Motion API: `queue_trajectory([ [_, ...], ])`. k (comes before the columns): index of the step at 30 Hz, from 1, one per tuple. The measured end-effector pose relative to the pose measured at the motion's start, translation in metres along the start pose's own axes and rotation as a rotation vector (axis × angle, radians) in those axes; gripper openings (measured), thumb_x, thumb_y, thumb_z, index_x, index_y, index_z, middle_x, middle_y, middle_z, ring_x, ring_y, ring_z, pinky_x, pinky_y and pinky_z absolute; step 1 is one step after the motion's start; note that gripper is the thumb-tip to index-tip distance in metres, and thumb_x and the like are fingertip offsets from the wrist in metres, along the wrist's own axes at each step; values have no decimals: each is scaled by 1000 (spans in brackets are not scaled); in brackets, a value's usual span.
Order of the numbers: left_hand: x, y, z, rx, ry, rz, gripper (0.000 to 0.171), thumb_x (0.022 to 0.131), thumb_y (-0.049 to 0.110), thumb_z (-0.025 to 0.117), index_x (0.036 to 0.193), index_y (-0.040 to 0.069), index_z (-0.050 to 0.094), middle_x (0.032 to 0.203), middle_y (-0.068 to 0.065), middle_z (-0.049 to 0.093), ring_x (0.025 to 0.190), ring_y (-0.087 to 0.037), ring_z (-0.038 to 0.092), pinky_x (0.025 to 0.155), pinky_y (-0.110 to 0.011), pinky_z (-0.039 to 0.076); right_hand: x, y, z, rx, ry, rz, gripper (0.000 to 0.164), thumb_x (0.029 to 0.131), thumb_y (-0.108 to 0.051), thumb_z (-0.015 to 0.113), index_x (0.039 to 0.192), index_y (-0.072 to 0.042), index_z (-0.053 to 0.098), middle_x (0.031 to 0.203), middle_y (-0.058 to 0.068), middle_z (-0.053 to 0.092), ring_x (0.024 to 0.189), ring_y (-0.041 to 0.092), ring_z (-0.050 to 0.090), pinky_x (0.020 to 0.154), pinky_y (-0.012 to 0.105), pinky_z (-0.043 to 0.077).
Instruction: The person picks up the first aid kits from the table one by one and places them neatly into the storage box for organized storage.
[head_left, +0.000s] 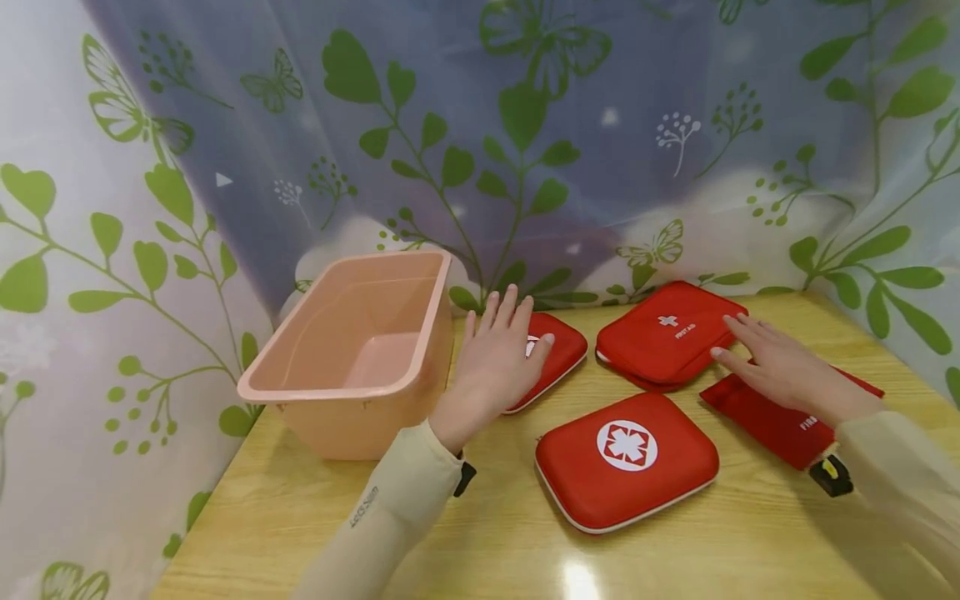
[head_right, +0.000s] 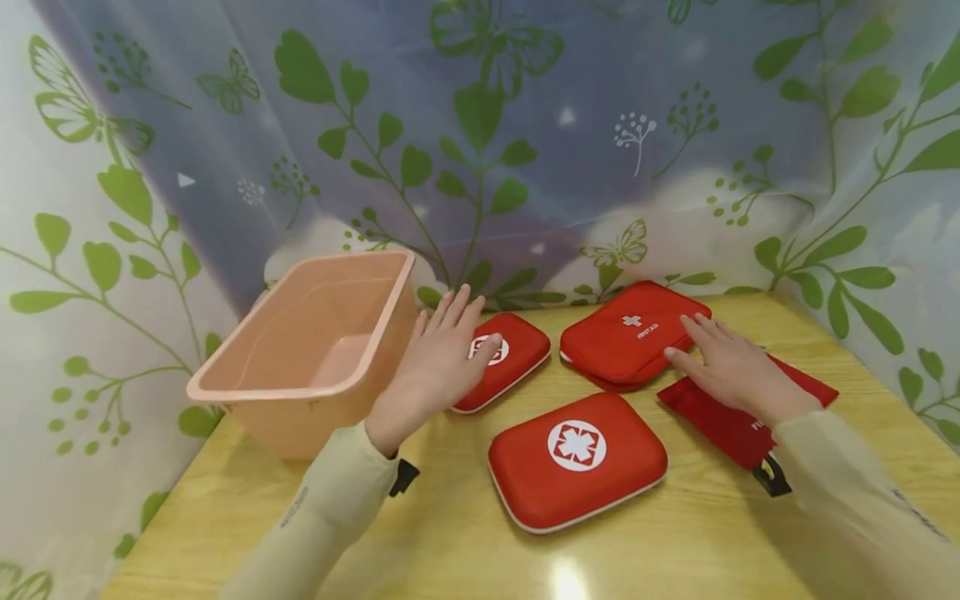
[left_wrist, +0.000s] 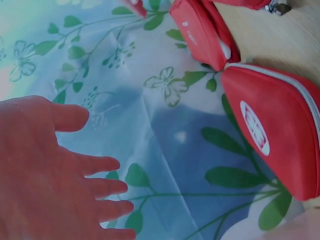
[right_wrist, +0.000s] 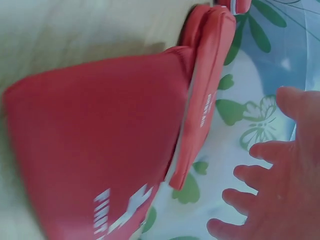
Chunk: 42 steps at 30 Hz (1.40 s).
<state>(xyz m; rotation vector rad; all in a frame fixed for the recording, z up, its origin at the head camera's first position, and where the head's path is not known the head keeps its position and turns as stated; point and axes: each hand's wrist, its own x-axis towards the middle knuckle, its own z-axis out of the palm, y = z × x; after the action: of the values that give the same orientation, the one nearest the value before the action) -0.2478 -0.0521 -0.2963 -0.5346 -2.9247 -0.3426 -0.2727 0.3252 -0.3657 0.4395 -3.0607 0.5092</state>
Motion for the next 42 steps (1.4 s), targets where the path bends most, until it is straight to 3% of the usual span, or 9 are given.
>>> queue_trajectory([
  [7, -10, -16, -19, -75, 47, 1, 66, 103, 47, 41, 157, 15, 20, 164, -5, 6, 149, -26, 3, 118, -48, 4, -13, 14, 4, -16, -4, 23, 81, 102, -48, 46, 147, 15, 21, 147, 43, 18, 133, 61, 15, 106, 69, 16],
  [15, -20, -49, -41, -112, 104, -40, 68, 103, 48, 39, 158, 14, 17, 164, -7, 7, 149, -26, 1, 118, -48, 6, -29, 32, 13, -15, -5, 49, 80, 102, -46, 46, 147, 15, 22, 146, 44, 19, 132, 62, 17, 104, 71, 17],
  [21, -32, -91, -55, -135, 146, -102, 65, 104, 44, 40, 155, 7, 24, 162, -16, 11, 148, -34, 6, 115, -57, 10, -36, 43, 21, -10, -1, 44, 81, 102, -46, 48, 146, 17, 22, 144, 46, 21, 132, 62, 18, 104, 70, 18],
  [28, -55, -154, -77, -131, 240, -198, 67, 103, 43, 43, 152, 1, 25, 157, -25, 20, 143, -44, 19, 109, -64, 20, -41, 46, 27, 11, -13, 59, 81, 102, -47, 46, 147, 15, 21, 146, 44, 20, 133, 61, 16, 105, 70, 16],
  [34, -76, -209, -85, -143, 201, -311, 79, 101, 53, 38, 153, -3, 18, 151, -34, 25, 134, -53, 27, 101, -70, 25, -42, 45, 28, 9, -17, 61, 82, 102, -48, 46, 147, 16, 20, 145, 44, 21, 132, 61, 16, 106, 69, 15],
  [36, -84, -225, -86, -179, 177, -334, 81, 101, 52, 40, 153, -4, 14, 149, -36, 26, 130, -55, 32, 100, -68, 29, -42, 44, 30, 15, -27, 67, 83, 102, -49, 46, 146, 16, 20, 144, 45, 20, 133, 61, 16, 106, 69, 15],
  [42, -99, -255, -84, -354, 72, -396, 87, 101, 53, 38, 154, -3, -3, 152, -39, 10, 128, -59, 32, 99, -68, 32, -44, 46, 33, 16, -22, 51, 81, 102, -46, 46, 145, 19, 21, 143, 47, 19, 134, 61, 15, 110, 65, 9],
])
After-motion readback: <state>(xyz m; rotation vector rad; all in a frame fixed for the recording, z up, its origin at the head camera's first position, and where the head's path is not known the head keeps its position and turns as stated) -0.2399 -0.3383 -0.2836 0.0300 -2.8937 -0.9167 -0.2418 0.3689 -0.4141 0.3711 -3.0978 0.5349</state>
